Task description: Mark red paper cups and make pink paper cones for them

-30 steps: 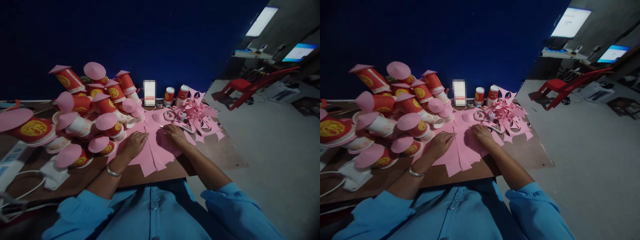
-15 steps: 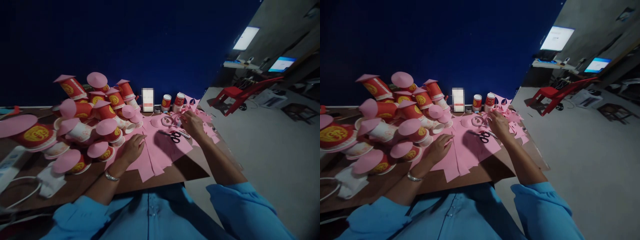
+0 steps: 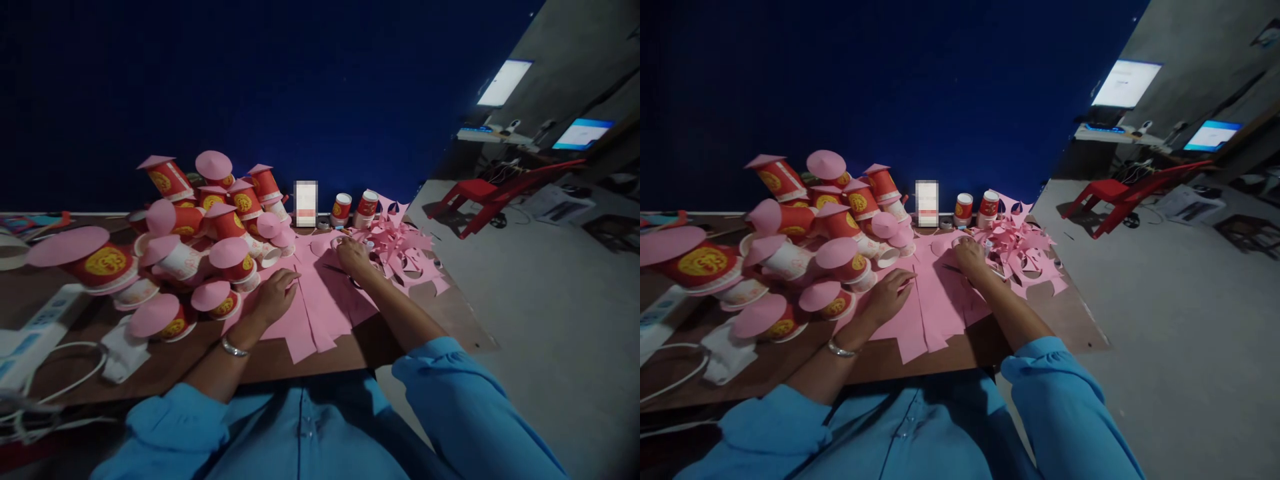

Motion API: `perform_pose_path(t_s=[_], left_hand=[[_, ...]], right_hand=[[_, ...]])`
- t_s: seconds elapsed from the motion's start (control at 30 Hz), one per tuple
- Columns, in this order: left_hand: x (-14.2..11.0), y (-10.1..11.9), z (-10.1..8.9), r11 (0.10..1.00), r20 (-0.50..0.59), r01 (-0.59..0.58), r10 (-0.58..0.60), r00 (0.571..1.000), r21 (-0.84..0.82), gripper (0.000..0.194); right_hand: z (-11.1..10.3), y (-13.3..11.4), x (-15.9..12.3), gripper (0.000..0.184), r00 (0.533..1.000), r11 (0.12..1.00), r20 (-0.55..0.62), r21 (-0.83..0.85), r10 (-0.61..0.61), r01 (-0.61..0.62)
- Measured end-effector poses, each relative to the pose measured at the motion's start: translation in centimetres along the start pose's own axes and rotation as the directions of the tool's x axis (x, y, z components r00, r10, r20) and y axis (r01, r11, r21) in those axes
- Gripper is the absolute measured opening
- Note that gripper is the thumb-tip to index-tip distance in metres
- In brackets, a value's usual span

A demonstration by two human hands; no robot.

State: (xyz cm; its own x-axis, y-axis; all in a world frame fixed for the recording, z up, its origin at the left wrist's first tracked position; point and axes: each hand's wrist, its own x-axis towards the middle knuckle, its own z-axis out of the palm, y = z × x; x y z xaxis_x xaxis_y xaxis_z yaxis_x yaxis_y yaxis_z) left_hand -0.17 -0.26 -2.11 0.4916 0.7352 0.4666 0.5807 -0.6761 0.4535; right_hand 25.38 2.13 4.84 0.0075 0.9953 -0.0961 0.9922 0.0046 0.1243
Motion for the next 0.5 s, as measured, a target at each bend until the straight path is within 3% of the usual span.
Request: perform_pose_path(t_s=[0.2,0.5], left_hand=[[0.0,-0.1,0.2,1.000,0.017,0.016,-0.016,1.000,0.002,0.026],[-0.1,-0.1,0.1,1.000,0.051,-0.001,0.000,0.999,0.025,0.027]], right_hand=[[0.9,0.4,-0.3,0.041,0.996,0.999,-0.080,-0.011,0.049,-0.050],[1.0,-0.6,0.1,0.037,0.988,1.000,-0.150,0.004,-0.025,0.026]])
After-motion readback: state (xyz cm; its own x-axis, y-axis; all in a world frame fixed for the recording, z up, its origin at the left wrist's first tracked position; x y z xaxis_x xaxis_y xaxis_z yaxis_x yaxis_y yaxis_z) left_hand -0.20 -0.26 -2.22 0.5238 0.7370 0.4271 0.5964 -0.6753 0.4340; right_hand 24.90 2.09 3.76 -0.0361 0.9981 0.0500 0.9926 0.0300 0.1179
